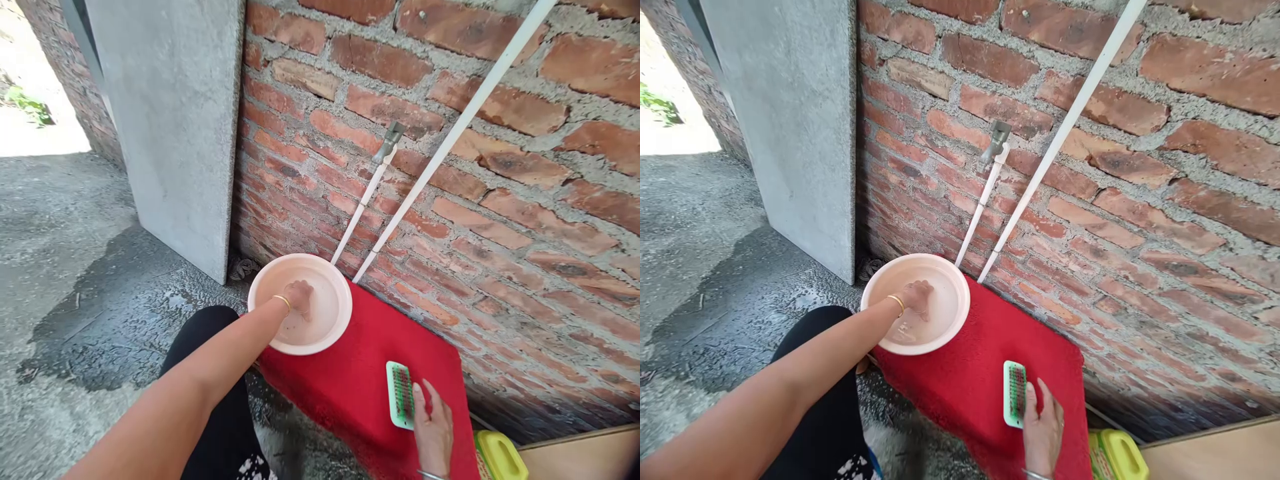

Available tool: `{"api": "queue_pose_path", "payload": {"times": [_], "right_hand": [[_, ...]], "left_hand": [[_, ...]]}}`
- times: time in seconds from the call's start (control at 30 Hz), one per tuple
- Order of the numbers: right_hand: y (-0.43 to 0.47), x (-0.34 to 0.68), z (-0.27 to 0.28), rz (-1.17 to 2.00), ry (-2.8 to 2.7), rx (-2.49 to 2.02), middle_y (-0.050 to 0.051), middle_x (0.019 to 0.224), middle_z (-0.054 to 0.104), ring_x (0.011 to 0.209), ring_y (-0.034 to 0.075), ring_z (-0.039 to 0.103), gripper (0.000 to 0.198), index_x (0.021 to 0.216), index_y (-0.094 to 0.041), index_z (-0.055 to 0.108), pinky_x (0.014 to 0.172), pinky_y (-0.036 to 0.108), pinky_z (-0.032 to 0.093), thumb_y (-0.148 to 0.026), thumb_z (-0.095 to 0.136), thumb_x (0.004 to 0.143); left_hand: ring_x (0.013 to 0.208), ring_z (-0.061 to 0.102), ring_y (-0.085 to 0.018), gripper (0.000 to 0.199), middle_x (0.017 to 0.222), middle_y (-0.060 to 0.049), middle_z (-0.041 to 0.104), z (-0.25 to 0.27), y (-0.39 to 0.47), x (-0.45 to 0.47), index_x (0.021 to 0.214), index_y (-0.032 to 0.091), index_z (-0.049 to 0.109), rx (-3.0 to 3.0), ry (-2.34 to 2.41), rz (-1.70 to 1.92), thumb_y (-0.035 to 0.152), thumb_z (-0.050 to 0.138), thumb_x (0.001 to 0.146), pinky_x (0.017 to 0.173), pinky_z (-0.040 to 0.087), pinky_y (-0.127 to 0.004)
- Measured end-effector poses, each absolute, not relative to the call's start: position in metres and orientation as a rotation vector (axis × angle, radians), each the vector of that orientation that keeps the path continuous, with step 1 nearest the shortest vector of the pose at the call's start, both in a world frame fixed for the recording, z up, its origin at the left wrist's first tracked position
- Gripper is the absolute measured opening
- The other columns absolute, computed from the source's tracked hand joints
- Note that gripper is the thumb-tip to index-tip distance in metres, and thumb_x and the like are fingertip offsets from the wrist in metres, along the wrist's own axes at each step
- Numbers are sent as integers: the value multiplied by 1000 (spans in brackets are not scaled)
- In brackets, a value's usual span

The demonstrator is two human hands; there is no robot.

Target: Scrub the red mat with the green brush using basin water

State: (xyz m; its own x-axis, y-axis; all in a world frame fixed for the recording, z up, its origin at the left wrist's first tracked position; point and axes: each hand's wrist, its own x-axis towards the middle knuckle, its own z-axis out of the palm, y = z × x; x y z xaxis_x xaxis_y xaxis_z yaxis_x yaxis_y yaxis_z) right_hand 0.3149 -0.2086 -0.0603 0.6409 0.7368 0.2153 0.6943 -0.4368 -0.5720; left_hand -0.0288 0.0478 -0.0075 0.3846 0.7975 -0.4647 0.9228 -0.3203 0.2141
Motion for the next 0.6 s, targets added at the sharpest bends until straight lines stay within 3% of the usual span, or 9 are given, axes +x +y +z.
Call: {"api": "queue_pose_path", "payload": {"times": [0.2, 0.43, 0.6], "right_hand": [[-216, 284, -74, -255, -1596, -2334, 17, 139, 52, 114, 34, 55, 79, 141, -21, 49, 87, 48, 45, -73, 24, 87], [-123, 282, -67, -213, -1454, -2311, 22, 118, 61, 100, 29, 59, 66, 134, -12, 54, 80, 43, 44, -53, 21, 94], [-94, 207, -72, -97, -1853, -2065, 10, 128, 60, 107, 22, 57, 51, 134, -26, 56, 88, 35, 40, -48, 30, 96]], "left_hand": [[123, 49, -39, 97, 134, -19, 52, -10, 49, -27, 128, 16, 56, 2215, 1478, -386, 53, 85, 44, 100, 44, -49], [122, 50, -38, 96, 134, -18, 53, -10, 51, -28, 127, 17, 57, 2212, 1470, -382, 54, 87, 43, 101, 44, -47], [123, 49, -38, 96, 134, -18, 53, -9, 48, -28, 128, 17, 56, 2199, 1484, -403, 53, 87, 44, 100, 44, -47]]}}
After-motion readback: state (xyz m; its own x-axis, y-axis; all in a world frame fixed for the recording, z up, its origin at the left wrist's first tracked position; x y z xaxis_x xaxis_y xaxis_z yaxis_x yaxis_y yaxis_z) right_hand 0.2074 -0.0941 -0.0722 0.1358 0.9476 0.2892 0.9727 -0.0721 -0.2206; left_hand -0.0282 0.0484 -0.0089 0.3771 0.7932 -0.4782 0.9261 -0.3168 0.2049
